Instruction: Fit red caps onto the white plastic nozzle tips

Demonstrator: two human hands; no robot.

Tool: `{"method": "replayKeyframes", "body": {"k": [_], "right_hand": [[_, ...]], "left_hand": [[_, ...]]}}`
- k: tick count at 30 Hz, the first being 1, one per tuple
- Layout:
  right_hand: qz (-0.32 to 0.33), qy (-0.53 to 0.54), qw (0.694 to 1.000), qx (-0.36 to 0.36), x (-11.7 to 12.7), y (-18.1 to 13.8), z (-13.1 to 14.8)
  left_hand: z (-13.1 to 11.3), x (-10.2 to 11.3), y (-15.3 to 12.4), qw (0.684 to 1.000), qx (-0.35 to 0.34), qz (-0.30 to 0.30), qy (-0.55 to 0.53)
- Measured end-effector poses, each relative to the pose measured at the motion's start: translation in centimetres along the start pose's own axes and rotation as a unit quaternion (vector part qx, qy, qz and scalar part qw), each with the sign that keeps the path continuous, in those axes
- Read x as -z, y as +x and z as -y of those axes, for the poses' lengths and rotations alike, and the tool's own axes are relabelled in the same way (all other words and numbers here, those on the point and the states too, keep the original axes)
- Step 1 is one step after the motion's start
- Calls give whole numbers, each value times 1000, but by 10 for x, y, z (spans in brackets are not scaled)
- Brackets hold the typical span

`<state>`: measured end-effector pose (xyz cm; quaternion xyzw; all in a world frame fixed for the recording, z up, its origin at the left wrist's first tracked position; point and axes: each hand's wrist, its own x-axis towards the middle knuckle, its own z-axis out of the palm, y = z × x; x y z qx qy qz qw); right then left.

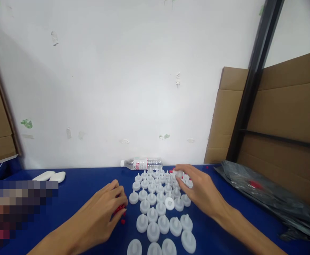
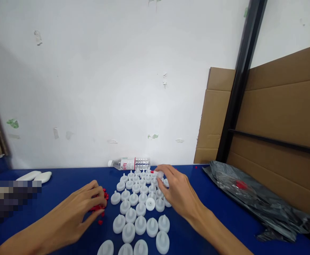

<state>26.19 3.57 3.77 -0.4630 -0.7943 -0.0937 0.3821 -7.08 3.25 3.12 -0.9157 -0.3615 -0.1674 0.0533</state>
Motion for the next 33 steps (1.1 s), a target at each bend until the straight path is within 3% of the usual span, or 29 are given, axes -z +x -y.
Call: {"method": "replayKeyframes", "body": {"k": [9, 19, 27, 33], "right_hand": [[60, -33, 994, -80, 3, 7, -31], [150, -73, 978, -127, 3, 6, -39], [223, -69, 961, -147, -1, 4, -47], [236, -50, 959, -152, 1, 3, -45]], "left_hand": [[0, -12, -6, 1000, 8, -4, 10], [9, -19, -2, 998, -12, 64, 17], [-1, -14, -1, 999, -24, -12, -45], [-4, -17, 2, 998, -51, -11, -27]]}}
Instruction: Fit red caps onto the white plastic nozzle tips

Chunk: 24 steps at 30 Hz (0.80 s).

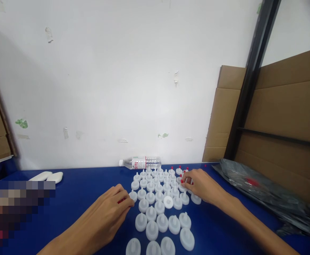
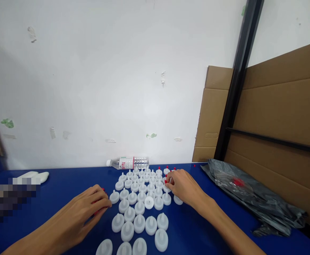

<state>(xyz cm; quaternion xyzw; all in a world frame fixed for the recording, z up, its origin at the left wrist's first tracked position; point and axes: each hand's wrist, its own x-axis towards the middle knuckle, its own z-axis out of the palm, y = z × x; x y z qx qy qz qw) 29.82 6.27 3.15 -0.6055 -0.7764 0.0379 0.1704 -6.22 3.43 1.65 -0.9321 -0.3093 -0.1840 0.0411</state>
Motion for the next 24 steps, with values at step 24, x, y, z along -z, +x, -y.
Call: {"method": "replayKeyframes", "body": {"k": [24], "right_hand": [[30, 150, 987, 58, 34, -14, 13]], "left_hand": [[-5, -8, 2, 990, -43, -128, 36]]}}
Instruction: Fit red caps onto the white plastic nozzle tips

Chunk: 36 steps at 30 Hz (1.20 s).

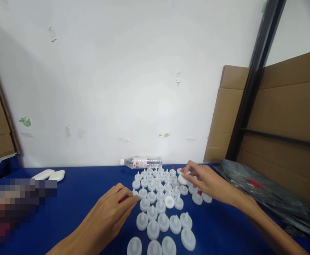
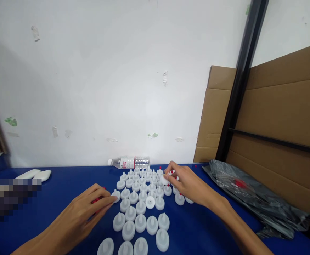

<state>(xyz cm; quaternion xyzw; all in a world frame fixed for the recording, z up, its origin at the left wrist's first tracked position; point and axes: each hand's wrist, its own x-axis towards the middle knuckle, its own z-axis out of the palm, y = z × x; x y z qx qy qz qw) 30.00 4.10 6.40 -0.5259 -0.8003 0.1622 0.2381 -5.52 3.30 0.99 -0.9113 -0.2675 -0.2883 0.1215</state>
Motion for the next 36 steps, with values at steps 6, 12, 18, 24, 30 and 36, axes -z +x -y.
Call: {"method": "replayKeyframes", "body": {"k": [6, 12, 18, 24, 30, 36], "right_hand": [[-82, -8, 989, 119, -27, -4, 27], [-81, -64, 946, 306, -65, -15, 52], [-115, -75, 918, 372, -80, -21, 61], [-148, -38, 933, 327, -84, -26, 65], [-150, -67, 932, 322, -87, -29, 69], [-165, -92, 915, 355, -90, -31, 71]], "left_hand": [[-8, -2, 2, 996, -12, -90, -24], [-24, -8, -3, 992, -17, -97, -74], [-34, -14, -4, 987, -63, -130, -68], [-35, -12, -3, 987, -81, -123, -62], [-39, -9, 1, 991, -54, -114, -52], [-44, 1, 7, 993, -55, -75, -70]]}}
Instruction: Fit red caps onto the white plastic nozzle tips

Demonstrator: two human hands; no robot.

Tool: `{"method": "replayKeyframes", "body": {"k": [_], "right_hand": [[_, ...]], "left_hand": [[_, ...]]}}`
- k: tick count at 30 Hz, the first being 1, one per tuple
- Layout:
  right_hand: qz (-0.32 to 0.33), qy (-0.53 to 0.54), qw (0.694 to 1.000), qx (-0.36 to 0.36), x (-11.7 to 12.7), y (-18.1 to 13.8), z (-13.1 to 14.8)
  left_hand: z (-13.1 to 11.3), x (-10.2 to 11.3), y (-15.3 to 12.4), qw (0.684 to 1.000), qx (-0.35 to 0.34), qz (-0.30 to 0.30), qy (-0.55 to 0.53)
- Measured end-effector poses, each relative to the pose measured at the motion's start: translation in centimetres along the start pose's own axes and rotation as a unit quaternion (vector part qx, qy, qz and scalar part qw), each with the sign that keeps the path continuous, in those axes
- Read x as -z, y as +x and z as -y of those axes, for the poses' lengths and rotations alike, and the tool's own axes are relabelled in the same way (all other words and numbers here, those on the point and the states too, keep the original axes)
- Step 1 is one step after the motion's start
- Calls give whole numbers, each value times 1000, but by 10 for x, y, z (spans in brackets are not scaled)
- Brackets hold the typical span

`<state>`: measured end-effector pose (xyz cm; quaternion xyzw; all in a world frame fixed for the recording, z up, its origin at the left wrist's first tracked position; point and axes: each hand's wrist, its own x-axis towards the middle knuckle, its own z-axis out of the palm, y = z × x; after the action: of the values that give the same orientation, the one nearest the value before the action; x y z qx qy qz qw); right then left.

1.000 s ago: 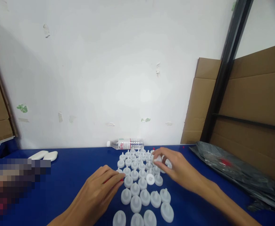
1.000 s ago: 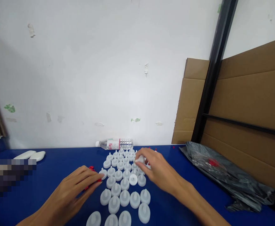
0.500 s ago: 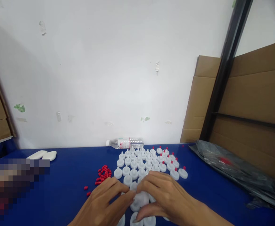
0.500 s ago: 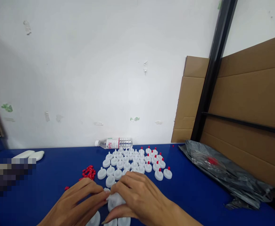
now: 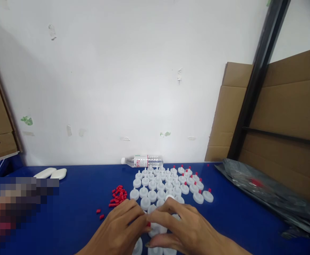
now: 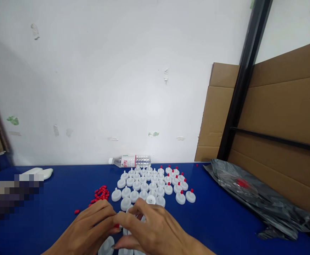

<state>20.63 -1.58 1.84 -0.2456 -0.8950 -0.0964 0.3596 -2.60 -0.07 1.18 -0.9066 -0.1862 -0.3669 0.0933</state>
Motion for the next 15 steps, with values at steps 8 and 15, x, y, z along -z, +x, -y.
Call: {"method": "replayKeyframes", "body": {"k": [8, 15], "right_hand": [[-20, -86, 996, 7, -7, -11, 6], [-23, -95, 995, 33, -2, -3, -1]], "left_hand": [[2, -14, -1, 996, -27, -87, -2], [4, 9, 2, 996, 33, 78, 9]]}}
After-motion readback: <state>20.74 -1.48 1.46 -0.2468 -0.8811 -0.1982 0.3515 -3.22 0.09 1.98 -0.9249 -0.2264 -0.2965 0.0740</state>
